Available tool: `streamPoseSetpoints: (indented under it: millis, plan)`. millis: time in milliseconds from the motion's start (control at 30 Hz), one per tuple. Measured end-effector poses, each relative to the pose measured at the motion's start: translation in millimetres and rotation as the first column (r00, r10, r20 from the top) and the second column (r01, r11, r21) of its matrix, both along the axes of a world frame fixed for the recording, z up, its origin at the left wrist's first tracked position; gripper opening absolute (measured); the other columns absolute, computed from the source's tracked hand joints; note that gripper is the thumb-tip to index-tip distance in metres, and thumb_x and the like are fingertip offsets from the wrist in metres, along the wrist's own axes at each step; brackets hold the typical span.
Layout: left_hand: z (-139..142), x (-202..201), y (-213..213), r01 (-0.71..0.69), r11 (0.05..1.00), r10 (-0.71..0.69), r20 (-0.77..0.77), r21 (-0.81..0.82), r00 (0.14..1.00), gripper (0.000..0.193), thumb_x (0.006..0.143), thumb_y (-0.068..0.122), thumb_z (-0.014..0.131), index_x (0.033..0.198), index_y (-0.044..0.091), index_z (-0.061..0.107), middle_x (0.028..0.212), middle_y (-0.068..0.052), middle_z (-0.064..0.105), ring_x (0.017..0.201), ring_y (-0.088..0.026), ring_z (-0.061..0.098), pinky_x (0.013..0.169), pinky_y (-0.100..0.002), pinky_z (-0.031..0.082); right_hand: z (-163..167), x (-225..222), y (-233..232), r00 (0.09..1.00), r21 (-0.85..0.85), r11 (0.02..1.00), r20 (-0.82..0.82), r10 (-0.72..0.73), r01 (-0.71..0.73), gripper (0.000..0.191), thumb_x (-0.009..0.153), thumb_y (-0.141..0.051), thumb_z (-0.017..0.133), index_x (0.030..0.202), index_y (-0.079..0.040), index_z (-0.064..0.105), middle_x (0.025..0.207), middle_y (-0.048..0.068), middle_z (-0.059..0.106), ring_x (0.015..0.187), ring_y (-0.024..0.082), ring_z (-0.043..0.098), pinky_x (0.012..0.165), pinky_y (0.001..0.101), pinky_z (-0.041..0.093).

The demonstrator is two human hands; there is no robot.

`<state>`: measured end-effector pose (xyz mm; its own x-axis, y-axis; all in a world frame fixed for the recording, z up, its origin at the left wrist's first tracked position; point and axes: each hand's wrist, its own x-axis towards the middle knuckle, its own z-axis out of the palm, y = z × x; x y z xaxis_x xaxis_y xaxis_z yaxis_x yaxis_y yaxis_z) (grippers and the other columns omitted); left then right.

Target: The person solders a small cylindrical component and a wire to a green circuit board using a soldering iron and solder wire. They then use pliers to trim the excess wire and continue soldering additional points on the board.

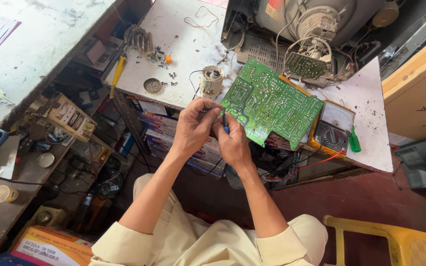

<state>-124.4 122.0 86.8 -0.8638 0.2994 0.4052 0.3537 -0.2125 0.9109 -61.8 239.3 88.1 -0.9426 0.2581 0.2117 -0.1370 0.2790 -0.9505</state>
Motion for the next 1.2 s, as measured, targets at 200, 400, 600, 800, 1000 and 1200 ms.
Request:
streamPoseSetpoints:
  millis: [200,400,600,800,1000,1200]
  plan:
    - [-3,0,1,0.022,1.000,-0.023,0.049,0.019,0.999,0.006,0.100,0.004,0.065,0.103,0.000,0.069,0.088,-0.002,0.066,0.078,-0.006,0.063,0.069,-0.023,0.054,3,1,-1,1.000,0.009,1.000,-0.005,-0.001,0.001,0.023,0.104,-0.021,0.057,0.104,0.000,0.065,0.086,0.004,0.071,0.081,0.007,0.061,0.074,0.0300,0.054]
    - [-5,-1,2,-0.023,1.000,0.023,-0.018,-0.011,1.000,0.005,0.098,0.003,0.067,0.100,0.000,0.070,0.093,-0.003,0.065,0.081,-0.007,0.063,0.071,-0.024,0.054,7,2,-3,1.000,-0.019,1.000,0.006,0.001,-0.001,0.023,0.103,-0.020,0.055,0.108,-0.001,0.066,0.087,0.003,0.073,0.082,0.007,0.065,0.074,0.0290,0.055]
    - [-4,-2,5,-0.234,0.968,0.206,-0.246,-0.090,0.947,0.009,0.092,-0.003,0.071,0.097,0.003,0.074,0.088,-0.008,0.063,0.079,-0.018,0.064,0.071,-0.029,0.053,-7,-2,-1,0.997,0.052,0.996,-0.020,-0.074,0.075,0.022,0.104,-0.018,0.059,0.091,0.000,0.060,0.074,0.004,0.061,0.071,0.009,0.053,0.065,0.0317,0.048]
    - [-7,4,25,-0.406,0.907,0.355,-0.312,-0.114,0.881,0.025,0.086,-0.011,0.057,0.099,0.005,0.071,0.093,-0.009,0.062,0.085,-0.022,0.071,0.076,-0.034,0.058,-30,-13,-15,0.950,-0.030,0.954,-0.093,-0.299,0.297,0.021,0.098,-0.019,0.062,0.086,-0.003,0.056,0.069,0.004,0.058,0.068,0.008,0.052,0.060,0.0326,0.046]
    - [-23,-3,31,-0.511,0.848,0.404,-0.451,-0.141,0.796,0.025,0.084,-0.011,0.060,0.099,0.006,0.071,0.093,-0.009,0.065,0.087,-0.027,0.066,0.079,-0.039,0.055,-51,-20,-15,0.874,-0.013,0.887,-0.161,-0.458,0.462,0.024,0.101,-0.019,0.061,0.087,0.000,0.055,0.071,0.006,0.054,0.070,0.011,0.048,0.062,0.0337,0.044]
    - [-26,-14,30,-0.631,0.772,0.564,-0.370,-0.082,0.738,0.017,0.091,-0.009,0.064,0.101,0.003,0.071,0.090,-0.012,0.060,0.084,-0.030,0.061,0.074,-0.041,0.049,-50,-22,-7,0.768,-0.171,0.800,-0.226,-0.599,0.574,0.024,0.105,-0.018,0.056,0.089,-0.001,0.052,0.073,0.001,0.051,0.067,0.012,0.046,0.062,0.0333,0.043]
